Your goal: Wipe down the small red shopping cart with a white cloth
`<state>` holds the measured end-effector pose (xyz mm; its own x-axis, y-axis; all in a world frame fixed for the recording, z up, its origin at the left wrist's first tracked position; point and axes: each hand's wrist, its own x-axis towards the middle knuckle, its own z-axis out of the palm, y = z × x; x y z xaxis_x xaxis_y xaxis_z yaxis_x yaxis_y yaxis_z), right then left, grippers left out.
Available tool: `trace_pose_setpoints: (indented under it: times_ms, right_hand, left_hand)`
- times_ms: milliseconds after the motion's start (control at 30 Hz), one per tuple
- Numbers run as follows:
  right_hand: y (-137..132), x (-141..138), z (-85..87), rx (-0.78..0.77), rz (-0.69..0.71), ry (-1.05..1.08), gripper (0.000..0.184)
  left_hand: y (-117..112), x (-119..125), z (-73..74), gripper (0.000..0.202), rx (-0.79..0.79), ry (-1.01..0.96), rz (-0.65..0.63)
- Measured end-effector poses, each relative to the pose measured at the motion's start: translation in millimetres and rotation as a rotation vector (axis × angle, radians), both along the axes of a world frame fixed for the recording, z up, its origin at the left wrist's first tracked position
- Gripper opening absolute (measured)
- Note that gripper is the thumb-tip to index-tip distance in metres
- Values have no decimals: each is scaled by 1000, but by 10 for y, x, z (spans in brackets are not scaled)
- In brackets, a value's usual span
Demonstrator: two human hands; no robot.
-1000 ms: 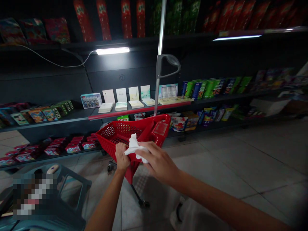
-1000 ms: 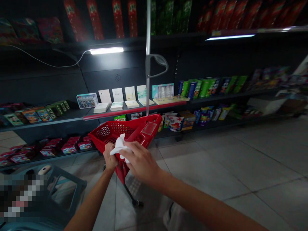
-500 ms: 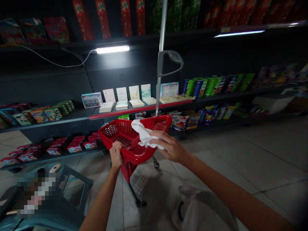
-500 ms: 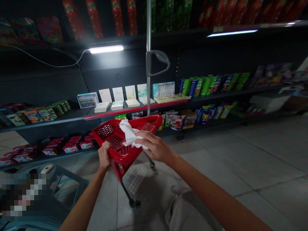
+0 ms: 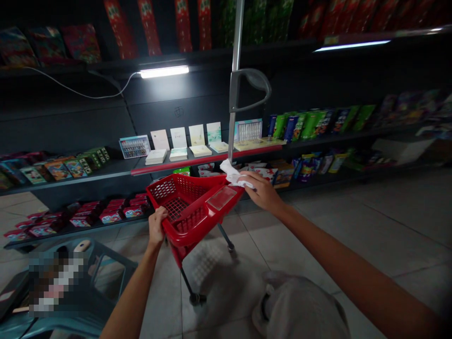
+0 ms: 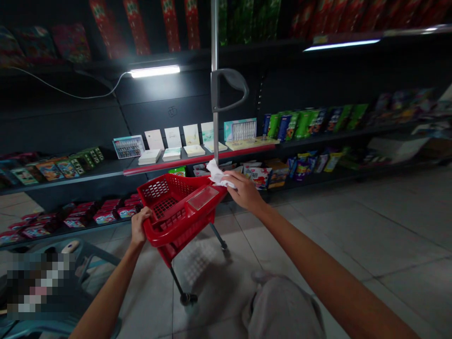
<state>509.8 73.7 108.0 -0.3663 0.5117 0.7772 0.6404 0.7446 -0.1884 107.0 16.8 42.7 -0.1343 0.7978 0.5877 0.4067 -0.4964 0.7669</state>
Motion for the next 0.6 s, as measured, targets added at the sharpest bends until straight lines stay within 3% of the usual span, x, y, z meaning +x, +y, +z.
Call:
trace_pose_setpoints:
  times_ms: [167, 267, 367, 467, 600]
  right_hand:
    - [-149, -265, 5, 25, -113, 30, 26]
    - [-305, -436, 14, 22, -208, -3, 25]
    - [-465, -584, 51, 12, -232, -54, 24]
    - [-595, -725, 85, 13, -217, -80, 23]
    - [-745, -941, 90, 11, -148, -75, 22]
  left_hand:
    - [-2, -228, 56, 36, -2, 56, -126]
    - [6, -401, 196, 36, -89, 150, -212]
    - [2, -578, 464, 30, -249, 188, -239]
    - [-78, -635, 805, 39, -337, 235, -189]
    - [-374, -275, 1134, 42, -259, 504, -103]
